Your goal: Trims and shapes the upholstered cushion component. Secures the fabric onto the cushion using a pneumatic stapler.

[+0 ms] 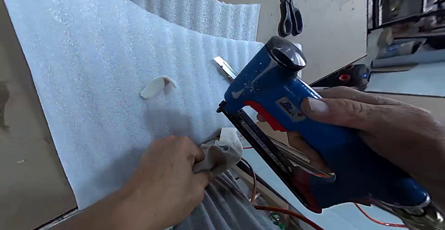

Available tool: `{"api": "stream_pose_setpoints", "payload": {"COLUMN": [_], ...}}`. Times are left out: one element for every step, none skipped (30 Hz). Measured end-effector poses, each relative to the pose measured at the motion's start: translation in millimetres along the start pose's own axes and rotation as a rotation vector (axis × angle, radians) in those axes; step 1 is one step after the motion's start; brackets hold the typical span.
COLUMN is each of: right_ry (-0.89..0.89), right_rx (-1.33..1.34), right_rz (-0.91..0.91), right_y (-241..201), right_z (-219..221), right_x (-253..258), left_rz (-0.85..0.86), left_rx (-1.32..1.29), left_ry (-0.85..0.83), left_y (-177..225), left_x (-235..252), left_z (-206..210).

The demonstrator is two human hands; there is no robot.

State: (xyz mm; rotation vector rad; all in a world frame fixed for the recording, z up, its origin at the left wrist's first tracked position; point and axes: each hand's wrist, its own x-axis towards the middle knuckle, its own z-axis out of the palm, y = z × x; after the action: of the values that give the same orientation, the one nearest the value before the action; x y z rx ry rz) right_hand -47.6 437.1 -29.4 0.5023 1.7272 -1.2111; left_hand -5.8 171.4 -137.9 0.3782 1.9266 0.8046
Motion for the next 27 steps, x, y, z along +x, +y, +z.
{"api": "stream_pose_setpoints", "payload": {"right_ry": [-0.032,-0.054,-0.069,-0.078,-0.089,-0.107,-0.120,-0.122,-0.121,-0.119,-0.120,-0.123,-0.130,-0.139,-0.141,-0.118,-0.072,-0.014,0.055,0.101,0.126,0.126,0.101,0.060,0.022,0.008,-0.019], "right_rx": [-0.017,-0.033,-0.040,-0.042,-0.038,-0.027,-0.017,-0.016,-0.021,-0.029,-0.031,-0.027,-0.016,0.001,0.024,0.037,0.039,0.053,0.086,0.130,0.167,0.183,0.179,0.177,0.170,0.127,0.069], "right_rz": [-0.040,-0.066,-0.076,-0.082,-0.088,-0.091,-0.085,-0.078,-0.067,-0.053,-0.039,-0.020,-0.005,0.014,0.050,0.110,0.180,0.240,0.283,0.307,0.317,0.308,0.293,0.286,0.300,0.332,0.374], "right_y": [3,5,6,5,4,3,2,1,0,-1,-2,-4,-7,-9,-12,-18,-26,-35,-42,-46,-48,-49,-49,-48,-45,-48,-54], "right_z": [-2,-4,-4,-4,-3,-3,-4,-5,-5,-6,-6,-6,-7,-8,-8,-6,-2,3,9,13,16,18,18,16,14,16,20], "right_x": [1,3,3,4,5,6,7,7,7,7,6,6,6,6,5,4,2,-1,-4,-7,-10,-12,-14,-16,-17,-16,-14], "left_rz": [0.019,0.003,-0.018,-0.024,-0.005,0.036,0.091,0.152,0.201,0.240,0.271,0.303,0.336,0.357,0.361,0.350,0.337,0.321,0.305,0.292,0.287,0.299,0.320,0.344,0.362,0.363,0.350], "left_rx": [0.010,0.001,-0.004,-0.020,-0.038,-0.045,-0.054,-0.083,-0.129,-0.195,-0.270,-0.351,-0.432,-0.509,-0.573,-0.626,-0.675,-0.718,-0.749,-0.774,-0.798,-0.815,-0.818,-0.805,-0.774,-0.741,-0.717], "left_ry": [0.040,0.009,-0.064,-0.153,-0.252,-0.345,-0.411,-0.452,-0.477,-0.463,-0.412,-0.353,-0.307,-0.286,-0.286,-0.298,-0.309,-0.318,-0.317,-0.309,-0.288,-0.257,-0.220,-0.188,-0.159,-0.137,-0.129], "left_y": [-1,-1,-1,-1,-2,-4,-8,-14,-20,-28,-34,-41,-46,-51,-54,-56,-57,-58,-58,-58,-57,-57,-57,-58,-58,-59,-59], "left_x": [-1,0,2,4,7,9,11,14,15,15,15,15,17,18,19,20,20,20,20,19,18,16,15,15,15,15,14], "left_z": [2,0,-3,-6,-11,-15,-19,-22,-21,-16,-7,2,9,14,16,17,19,20,21,22,24,28,32,35,36,36,37]}}
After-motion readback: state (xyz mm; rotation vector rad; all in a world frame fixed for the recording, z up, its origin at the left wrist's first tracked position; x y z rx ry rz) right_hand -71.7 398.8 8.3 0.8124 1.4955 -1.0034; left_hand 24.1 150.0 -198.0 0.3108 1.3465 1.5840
